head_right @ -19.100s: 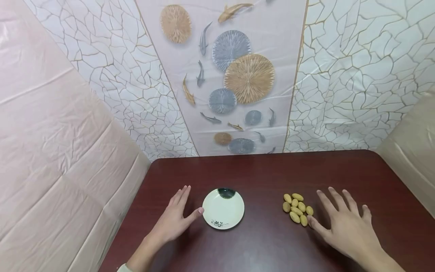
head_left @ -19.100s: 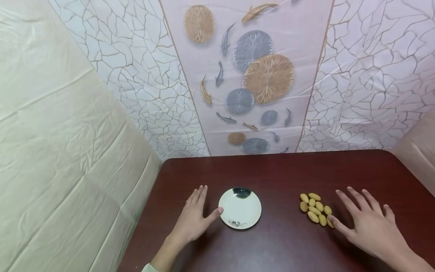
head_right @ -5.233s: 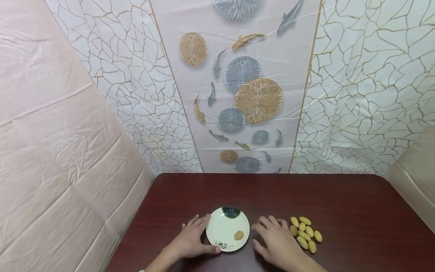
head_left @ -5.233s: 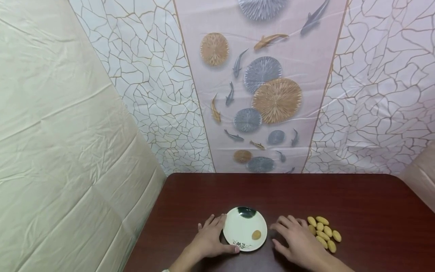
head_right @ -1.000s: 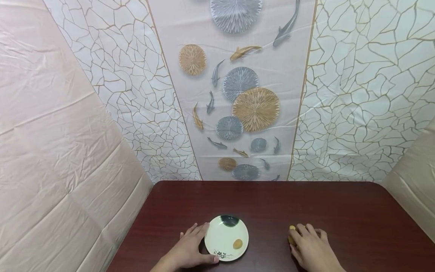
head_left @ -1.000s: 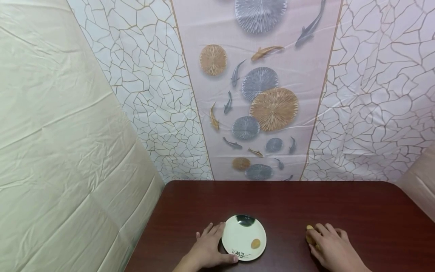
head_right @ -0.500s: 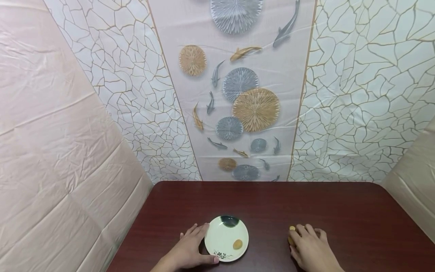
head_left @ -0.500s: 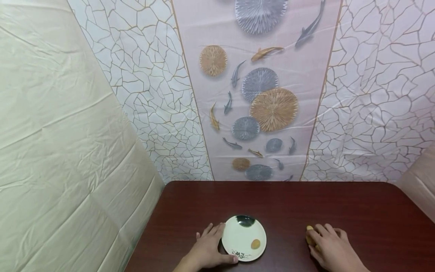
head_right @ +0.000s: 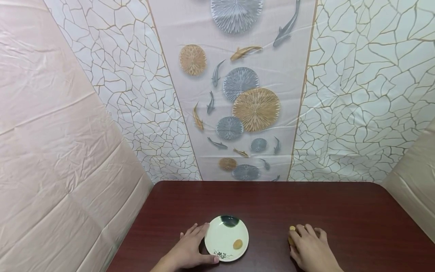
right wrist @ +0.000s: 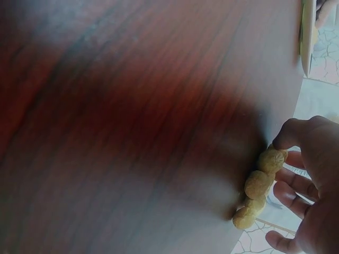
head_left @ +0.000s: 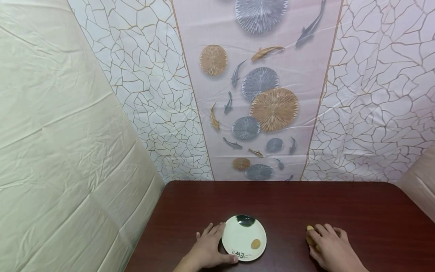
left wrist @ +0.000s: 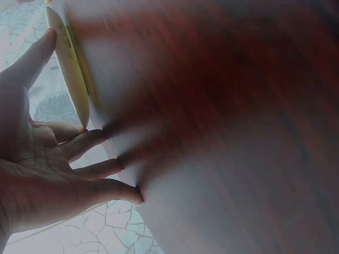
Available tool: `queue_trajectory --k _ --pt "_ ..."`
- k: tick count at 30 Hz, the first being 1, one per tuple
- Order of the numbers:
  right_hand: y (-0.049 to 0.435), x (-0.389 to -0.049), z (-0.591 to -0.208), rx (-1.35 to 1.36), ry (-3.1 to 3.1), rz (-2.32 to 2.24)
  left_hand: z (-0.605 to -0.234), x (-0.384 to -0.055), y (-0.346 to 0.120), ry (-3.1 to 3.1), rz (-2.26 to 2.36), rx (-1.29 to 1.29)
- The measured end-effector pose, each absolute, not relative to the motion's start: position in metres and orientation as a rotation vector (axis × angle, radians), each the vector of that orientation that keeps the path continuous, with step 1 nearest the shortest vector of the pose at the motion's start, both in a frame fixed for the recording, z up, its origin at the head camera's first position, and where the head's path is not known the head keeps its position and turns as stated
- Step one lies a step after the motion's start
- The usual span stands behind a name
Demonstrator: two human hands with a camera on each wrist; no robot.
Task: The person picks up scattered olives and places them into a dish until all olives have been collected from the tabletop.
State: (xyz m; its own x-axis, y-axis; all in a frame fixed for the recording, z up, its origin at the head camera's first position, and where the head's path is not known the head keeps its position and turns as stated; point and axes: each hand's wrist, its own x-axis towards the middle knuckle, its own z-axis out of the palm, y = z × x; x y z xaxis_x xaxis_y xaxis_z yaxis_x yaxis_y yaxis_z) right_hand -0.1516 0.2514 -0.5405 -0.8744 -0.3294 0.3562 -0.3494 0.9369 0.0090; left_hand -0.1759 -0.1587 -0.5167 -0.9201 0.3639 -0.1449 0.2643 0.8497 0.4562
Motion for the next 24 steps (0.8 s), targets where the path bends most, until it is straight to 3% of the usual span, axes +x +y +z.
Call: queue_trajectory --k 24 --pt "0.2496 -0.1466 -0.5373 0.506 -2.646 0.114 -0.5146 -0.1756 -0.1584 2.788 0.651 0.473"
